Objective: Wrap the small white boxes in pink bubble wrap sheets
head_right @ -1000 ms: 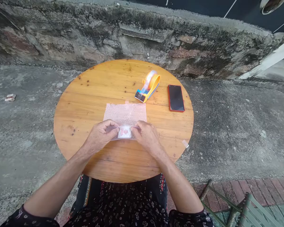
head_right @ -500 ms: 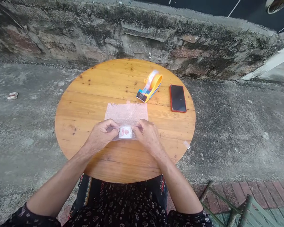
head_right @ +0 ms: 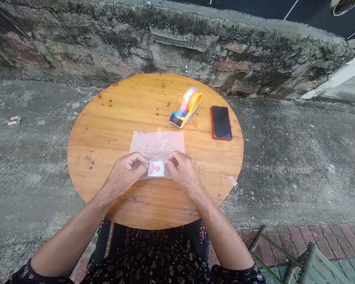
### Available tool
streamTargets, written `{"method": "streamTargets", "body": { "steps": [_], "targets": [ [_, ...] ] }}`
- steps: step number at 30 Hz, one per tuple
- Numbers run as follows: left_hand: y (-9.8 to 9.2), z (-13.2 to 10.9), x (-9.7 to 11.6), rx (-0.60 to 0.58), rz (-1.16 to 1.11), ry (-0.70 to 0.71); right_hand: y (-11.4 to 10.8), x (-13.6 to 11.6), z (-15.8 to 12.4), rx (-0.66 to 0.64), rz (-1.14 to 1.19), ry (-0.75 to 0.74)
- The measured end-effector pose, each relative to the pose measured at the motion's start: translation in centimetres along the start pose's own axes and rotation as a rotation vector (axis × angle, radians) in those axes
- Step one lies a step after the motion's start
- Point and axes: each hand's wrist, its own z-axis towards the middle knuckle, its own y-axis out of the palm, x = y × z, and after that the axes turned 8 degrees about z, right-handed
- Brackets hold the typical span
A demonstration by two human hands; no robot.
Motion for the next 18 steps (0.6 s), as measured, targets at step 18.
{"method": "streamTargets", "body": {
  "steps": [18],
  "targets": [
    [1.0,-0.2,-1.1,0.062,-0.092,-0.033,-0.4,-3.1,-3.8,0.337,-0.274,-0.411]
  ]
}}
